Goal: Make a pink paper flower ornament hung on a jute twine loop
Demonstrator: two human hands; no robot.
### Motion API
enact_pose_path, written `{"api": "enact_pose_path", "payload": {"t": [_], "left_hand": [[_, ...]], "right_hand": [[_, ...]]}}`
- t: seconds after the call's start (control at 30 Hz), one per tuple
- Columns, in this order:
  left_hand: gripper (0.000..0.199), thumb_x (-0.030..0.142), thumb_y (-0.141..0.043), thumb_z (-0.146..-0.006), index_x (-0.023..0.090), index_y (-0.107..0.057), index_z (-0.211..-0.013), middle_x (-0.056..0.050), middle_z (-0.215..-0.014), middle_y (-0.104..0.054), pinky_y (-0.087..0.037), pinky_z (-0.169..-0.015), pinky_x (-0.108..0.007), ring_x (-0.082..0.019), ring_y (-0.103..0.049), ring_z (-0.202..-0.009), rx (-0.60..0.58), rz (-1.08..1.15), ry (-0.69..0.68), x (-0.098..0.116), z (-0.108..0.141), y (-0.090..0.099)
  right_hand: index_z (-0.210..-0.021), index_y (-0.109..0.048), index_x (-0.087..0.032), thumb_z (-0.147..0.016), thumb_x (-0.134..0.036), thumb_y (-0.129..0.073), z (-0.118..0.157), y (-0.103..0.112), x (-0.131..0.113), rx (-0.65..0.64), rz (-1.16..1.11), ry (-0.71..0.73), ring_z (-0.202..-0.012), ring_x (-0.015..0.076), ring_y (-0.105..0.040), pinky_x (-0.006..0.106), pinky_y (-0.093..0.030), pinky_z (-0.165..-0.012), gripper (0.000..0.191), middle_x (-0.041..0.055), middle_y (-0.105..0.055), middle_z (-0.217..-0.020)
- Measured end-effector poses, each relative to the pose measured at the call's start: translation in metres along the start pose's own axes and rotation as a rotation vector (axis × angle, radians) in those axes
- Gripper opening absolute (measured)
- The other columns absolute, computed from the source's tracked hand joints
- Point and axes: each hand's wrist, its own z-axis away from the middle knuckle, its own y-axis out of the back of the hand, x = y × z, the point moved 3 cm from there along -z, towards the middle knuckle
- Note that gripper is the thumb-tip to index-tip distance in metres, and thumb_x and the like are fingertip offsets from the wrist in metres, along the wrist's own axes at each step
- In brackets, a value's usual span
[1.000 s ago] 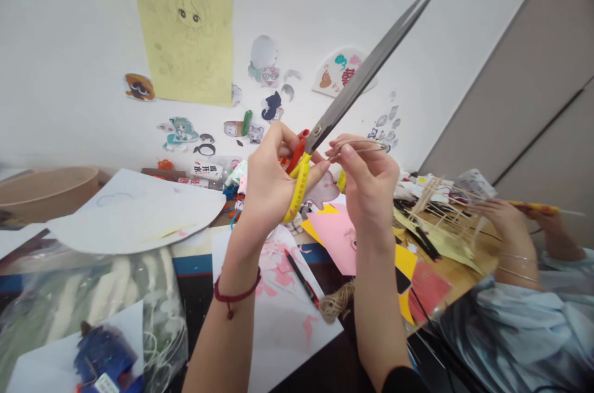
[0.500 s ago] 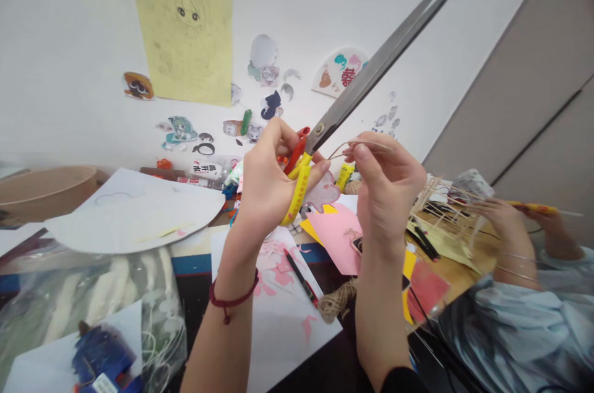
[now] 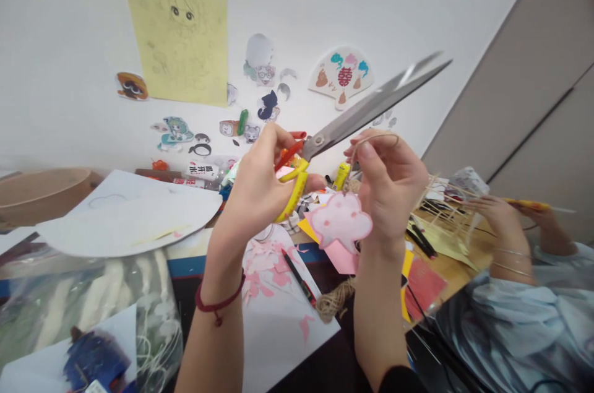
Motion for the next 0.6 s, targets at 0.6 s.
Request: {"api": "enact_pose_path", "payload": {"t": [0.6], "left_hand": [[0.053,0.058,-0.07,-0.076,0.023,-0.039,-0.101,-0.001,-0.089,-0.05,-0.037,-0.06,-0.03,-0.016,-0.047,-0.069,-0.327,-0.085,0.167,0.002,0.002,-0.011]], "right_hand": [[-0.096,-0.068,-0.029,-0.093,-0.023,-0.066,-0.002,0.004,0.012,0.039,0.008,0.197,-0.088,0.0155,-0.065,0.031,-0.056,-0.077,0.007,0.0011,-0.062,-0.094]]}}
